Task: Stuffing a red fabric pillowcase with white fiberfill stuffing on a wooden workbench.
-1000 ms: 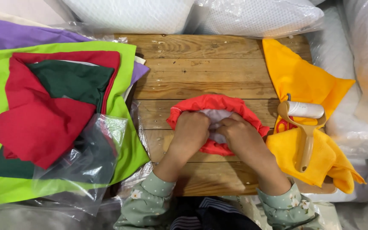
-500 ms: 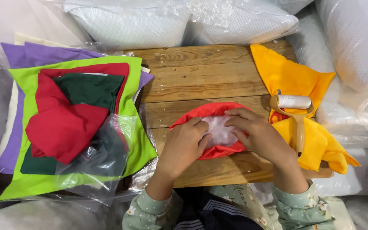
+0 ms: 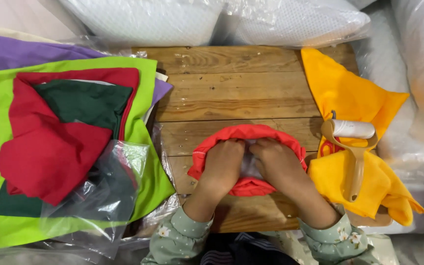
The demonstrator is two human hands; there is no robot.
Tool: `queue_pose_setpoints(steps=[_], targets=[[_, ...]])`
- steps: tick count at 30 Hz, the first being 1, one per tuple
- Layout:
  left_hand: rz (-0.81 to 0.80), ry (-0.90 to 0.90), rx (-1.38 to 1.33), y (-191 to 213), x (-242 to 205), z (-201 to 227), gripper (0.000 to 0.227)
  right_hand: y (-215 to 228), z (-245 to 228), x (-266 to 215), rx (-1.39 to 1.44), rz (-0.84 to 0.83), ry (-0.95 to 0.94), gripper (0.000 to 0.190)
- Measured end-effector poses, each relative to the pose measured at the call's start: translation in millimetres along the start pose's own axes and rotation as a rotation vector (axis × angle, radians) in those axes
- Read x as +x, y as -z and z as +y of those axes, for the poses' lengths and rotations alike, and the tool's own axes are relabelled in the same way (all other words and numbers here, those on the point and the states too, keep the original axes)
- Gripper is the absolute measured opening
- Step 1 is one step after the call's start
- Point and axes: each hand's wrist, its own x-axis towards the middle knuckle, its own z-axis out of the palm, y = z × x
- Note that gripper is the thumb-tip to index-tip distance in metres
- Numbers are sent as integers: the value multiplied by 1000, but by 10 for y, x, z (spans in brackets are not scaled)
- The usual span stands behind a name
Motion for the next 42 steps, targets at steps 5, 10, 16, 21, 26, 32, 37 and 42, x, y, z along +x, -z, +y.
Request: queue_pose_setpoints(steps=[5, 10, 16, 21, 26, 32, 37, 42], targets=[[57, 61, 90, -149, 39, -285, 21, -122, -128, -96, -82, 102, -5, 31], [40, -41, -44, 334, -85, -274, 28, 66, -19, -99, 41, 350, 59, 21], [443, -373, -367, 660, -129, -228, 45, 426, 0, -35, 229, 687, 146, 22], [521, -557, -410, 475, -68, -243, 7, 423, -75, -107, 358, 845, 217, 8], [226, -372, -271, 47, 30, -466, 13, 362, -127, -100, 306, 253, 315, 17], [300, -239, -205, -169, 34, -506, 17, 296, -133, -206, 266, -38, 341, 20], [549, -366, -59, 24, 67, -394, 19, 481, -217, -164, 471, 294, 390, 14], [591, -514, -283, 432, -116, -112, 16, 328, -149, -118, 408, 217, 261, 17]])
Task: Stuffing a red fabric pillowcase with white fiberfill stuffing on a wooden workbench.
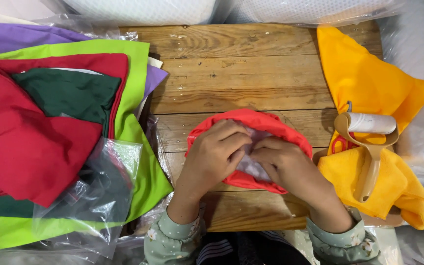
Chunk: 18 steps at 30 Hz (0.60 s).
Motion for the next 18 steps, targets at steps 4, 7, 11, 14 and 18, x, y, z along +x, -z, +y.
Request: queue_pose_setpoints(steps=[4, 7, 11, 14, 18], targets=[[-331, 178, 99, -327, -225, -308, 13, -134, 142, -4, -115, -152, -171, 19], [-545, 365, 163, -250, -90, -164, 37, -31, 35, 59, -259, -220, -255, 40], [-668, 425, 192, -284, -57, -80, 85, -19, 82, 24, -241, -237, -373, 62], [-631, 412, 55, -64, -62, -33, 81, 101, 96, 27, -100, -85, -255, 53], [-213, 143, -146, 161, -33, 8, 32, 213, 84, 21, -93, 424, -70, 13]])
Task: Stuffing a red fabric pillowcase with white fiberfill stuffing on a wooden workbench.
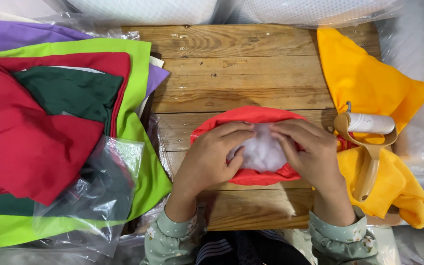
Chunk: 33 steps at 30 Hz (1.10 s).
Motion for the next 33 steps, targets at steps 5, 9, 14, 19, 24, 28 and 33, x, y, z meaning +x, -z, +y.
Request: queue_pose_setpoints(steps=[5, 9, 14, 19, 24, 28, 33], targets=[[89, -68, 61, -237, 17, -127, 13, -63, -113, 2, 33, -110, 61, 12], [-163, 167, 372, -711, -57, -555, 25, -212, 60, -121, -149, -575, -17, 18], [-348, 369, 427, -589, 27, -259, 60, -229, 31, -186, -347, -683, -181, 29], [-396, 407, 363, -382, 49, -43, 41, -66, -81, -113, -311, -652, -178, 28], [321, -206, 6, 26, 77, 264, 14, 288, -360, 91, -26, 189, 174, 6], [476, 58, 229, 197, -85, 45, 28, 533, -79, -9, -209, 215, 5, 29], [79, 507, 1, 236, -180, -241, 46, 532, 111, -38, -119, -468, -709, 64]])
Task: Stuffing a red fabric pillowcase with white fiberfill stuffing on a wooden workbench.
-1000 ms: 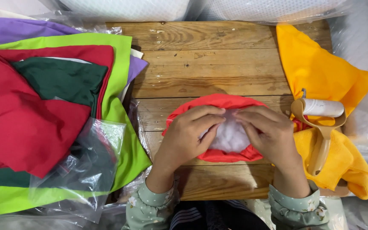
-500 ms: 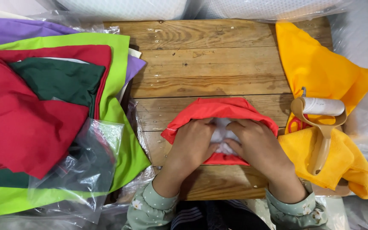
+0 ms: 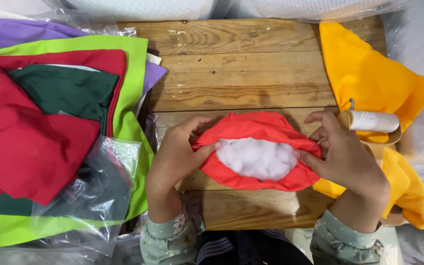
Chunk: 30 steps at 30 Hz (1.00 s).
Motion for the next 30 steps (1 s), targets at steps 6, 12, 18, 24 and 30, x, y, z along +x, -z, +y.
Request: queue_pose_setpoints(steps=[6, 12, 18, 24, 30], targets=[[162, -110, -515, 79, -129, 269, 41, -45, 322, -67, 812, 428, 396, 40], [99, -14, -551, -57, -69, 226, 23, -93, 298, 169, 980, 119, 458, 22], [243, 39, -111, -73, 14, 34, 24, -231, 235, 329, 640, 265, 279, 17], [-110, 300, 274, 163, -76, 165, 56, 23, 327, 197, 512, 113, 197, 31], [-184, 24, -45, 28, -32, -90, 38, 121, 60, 72, 158, -299, 462, 79]])
